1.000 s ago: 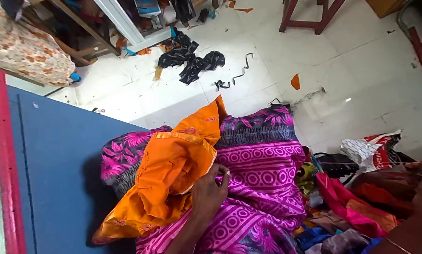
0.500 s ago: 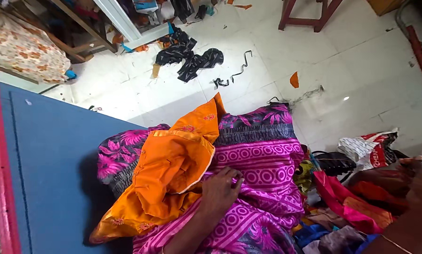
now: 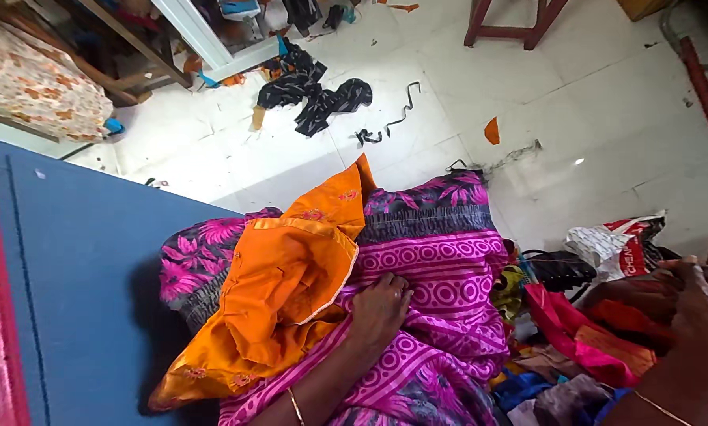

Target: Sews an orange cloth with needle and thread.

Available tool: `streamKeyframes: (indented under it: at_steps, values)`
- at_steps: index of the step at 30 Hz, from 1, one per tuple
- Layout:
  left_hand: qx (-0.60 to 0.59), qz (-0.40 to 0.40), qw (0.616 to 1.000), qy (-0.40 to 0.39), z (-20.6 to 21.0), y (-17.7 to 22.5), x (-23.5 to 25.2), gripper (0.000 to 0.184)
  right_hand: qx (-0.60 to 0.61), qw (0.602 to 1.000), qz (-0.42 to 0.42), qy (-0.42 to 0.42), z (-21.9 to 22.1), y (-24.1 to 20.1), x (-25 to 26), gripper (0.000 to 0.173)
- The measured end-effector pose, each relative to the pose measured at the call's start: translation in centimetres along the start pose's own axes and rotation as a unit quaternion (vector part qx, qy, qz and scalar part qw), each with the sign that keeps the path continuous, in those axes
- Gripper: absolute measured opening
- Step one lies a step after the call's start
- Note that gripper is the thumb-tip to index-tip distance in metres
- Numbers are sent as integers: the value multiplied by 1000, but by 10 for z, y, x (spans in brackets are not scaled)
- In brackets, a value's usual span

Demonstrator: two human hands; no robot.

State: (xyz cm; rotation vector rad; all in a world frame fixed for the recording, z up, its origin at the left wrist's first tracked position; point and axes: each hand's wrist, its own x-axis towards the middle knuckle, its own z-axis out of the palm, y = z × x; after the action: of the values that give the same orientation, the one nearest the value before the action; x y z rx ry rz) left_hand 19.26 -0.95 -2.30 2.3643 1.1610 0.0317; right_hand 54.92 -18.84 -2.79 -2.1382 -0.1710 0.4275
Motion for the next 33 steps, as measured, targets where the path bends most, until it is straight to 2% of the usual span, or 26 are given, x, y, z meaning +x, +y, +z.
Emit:
streamKeyframes:
  at_steps: [3, 9, 15, 20, 22, 28, 33]
  values:
    - [-2, -3, 1000, -2, 1, 0, 2, 15, 27, 999, -16, -10, -5, 11, -1, 33]
    - [-14, -21, 999, -34, -5, 3, 5, 12, 8, 1000, -6, -10, -3, 7, 1, 41]
    - [-50, 7, 996, 73, -12, -1, -13, 10, 24, 999, -17, -13, -10, 11, -3, 35]
    - [-40, 29, 990, 128, -16, -1, 0, 11, 21, 1000, -8, -1, -6, 3, -6, 33]
    - [-23, 56, 987, 152, -13, -1, 9, 10, 14, 1000, -19, -13, -7, 4, -2, 39]
    - [6, 105, 978, 179, -6, -4, 23, 11, -9, 1000, -11, -14, -5, -6, -7, 42]
    - [13, 111, 979, 172, -4, -6, 23, 13, -20, 1000, 4, -8, 0, -17, -15, 41]
